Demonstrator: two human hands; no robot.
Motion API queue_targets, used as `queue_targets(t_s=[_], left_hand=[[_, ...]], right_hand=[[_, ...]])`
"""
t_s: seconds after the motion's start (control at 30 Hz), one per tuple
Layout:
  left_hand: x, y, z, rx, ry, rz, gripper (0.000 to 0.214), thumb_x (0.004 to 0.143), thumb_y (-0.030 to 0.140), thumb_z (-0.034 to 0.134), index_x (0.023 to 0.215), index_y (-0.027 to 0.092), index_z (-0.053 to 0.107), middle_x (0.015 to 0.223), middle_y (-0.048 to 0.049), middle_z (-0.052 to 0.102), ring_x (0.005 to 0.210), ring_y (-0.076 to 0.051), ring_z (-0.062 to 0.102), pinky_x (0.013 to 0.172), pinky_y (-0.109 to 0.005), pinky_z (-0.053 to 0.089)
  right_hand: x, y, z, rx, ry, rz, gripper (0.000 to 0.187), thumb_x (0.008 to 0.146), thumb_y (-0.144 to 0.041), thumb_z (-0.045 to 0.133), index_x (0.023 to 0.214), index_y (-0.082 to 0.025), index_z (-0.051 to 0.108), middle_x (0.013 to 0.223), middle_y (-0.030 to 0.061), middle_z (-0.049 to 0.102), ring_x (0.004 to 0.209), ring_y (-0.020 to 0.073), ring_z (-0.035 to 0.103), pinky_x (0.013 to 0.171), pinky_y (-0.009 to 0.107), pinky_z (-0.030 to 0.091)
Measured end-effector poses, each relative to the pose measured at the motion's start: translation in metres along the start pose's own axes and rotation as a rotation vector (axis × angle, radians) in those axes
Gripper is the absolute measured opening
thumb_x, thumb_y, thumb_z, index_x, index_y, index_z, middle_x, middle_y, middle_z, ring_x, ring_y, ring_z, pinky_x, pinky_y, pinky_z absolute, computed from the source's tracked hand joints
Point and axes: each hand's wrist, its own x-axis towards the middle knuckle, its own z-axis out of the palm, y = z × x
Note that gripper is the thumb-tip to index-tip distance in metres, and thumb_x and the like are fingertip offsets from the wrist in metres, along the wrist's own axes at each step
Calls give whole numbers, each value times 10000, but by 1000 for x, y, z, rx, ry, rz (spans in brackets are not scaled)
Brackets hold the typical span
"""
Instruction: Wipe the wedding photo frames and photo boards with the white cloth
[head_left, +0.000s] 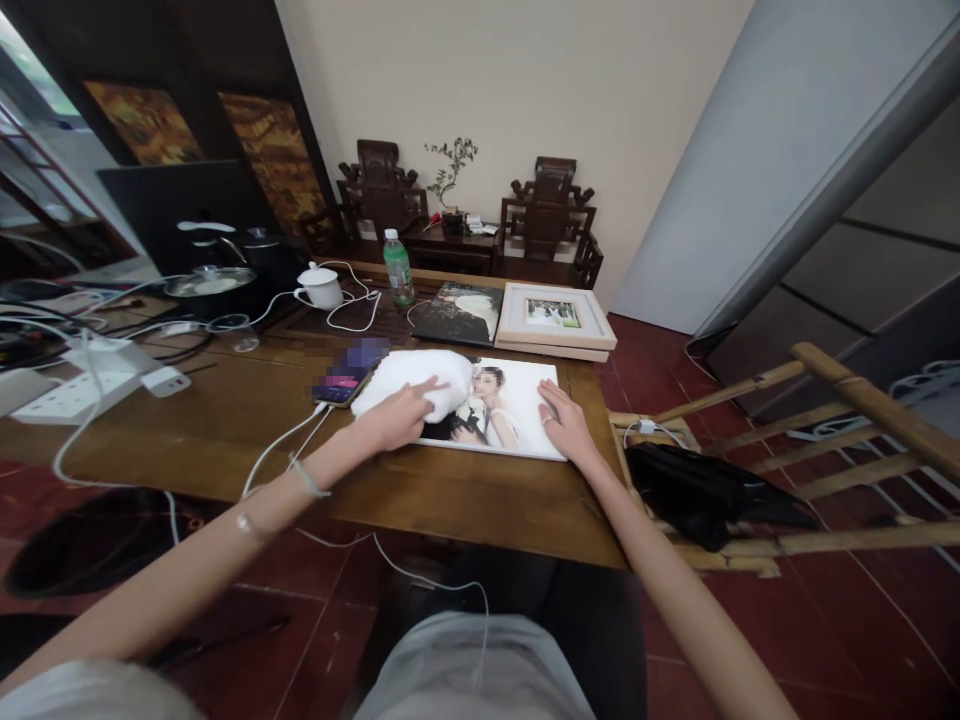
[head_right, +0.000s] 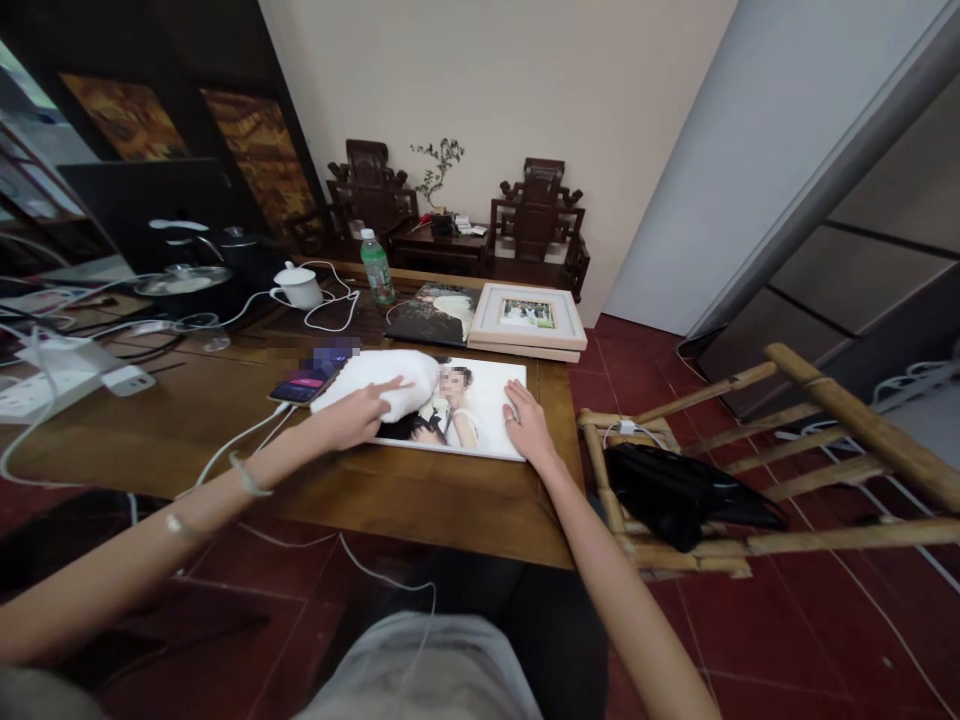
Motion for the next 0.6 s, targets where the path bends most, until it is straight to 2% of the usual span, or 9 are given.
queue_targets(t_s=[0.1,0.17,0.23,0.3,0.37,0.47,0.53,0.6], left_hand=[[-37,29,0,-33,-61,62,320,672,-7,408,757,130,684,1473,-77,342,1378,-285,256,1090,-481,282],[-55,45,-3,-51,-102,118,311,639,-9,436,737,144,688,1489,-50,311,1393,-289,210,1097,-505,264],[-65,53,-6,-64,-124,157,303,616,-11,455,723,148,689,1495,-40,296,1393,-292,208,1098,-503,266],[-65,54,-9,-77,-117,161,302,614,-17,451,713,146,686,1486,-39,318,1388,-281,228,1094,-466,288],[-53,45,-11,-95,-85,141,313,631,-23,428,714,143,680,1465,-46,361,1364,-254,297,1074,-401,332],[-20,21,-12,-111,-37,114,309,658,-12,414,746,137,670,1400,-84,461,1182,-213,534,976,-309,423],[8,2,-11,-98,-30,104,289,671,6,420,756,137,664,1254,-112,595,999,-201,632,881,-281,469],[37,-16,-7,-69,-4,105,284,677,12,420,769,127,662,1041,-129,688,925,-216,647,839,-283,477]], right_hand=[[0,0,0,7,2,-4,422,818,-184,461,1215,-168,604,1321,80,543,1295,234,419,1108,459,310],[0,0,0,6,2,-3,423,817,-187,460,1214,-167,604,1321,82,543,1296,234,418,1109,459,309],[0,0,0,2,0,0,421,817,-192,461,1210,-155,607,1321,92,542,1296,236,417,1111,453,308],[0,-1,-1,2,-5,1,422,816,-193,463,1210,-149,608,1321,97,542,1297,237,416,1112,447,308],[0,-1,-1,8,-13,-1,423,818,-190,463,1213,-143,605,1324,101,538,1301,238,411,1109,444,311],[-1,-1,-2,22,-17,-4,419,828,-190,456,1221,-153,599,1333,93,530,1305,230,406,1107,442,313],[-1,-1,-2,24,-15,-3,415,834,-197,454,1219,-148,599,1335,95,528,1302,227,410,1107,435,314],[-1,0,-2,21,-13,-2,412,836,-203,453,1214,-137,603,1333,104,528,1298,227,415,1106,427,315]])
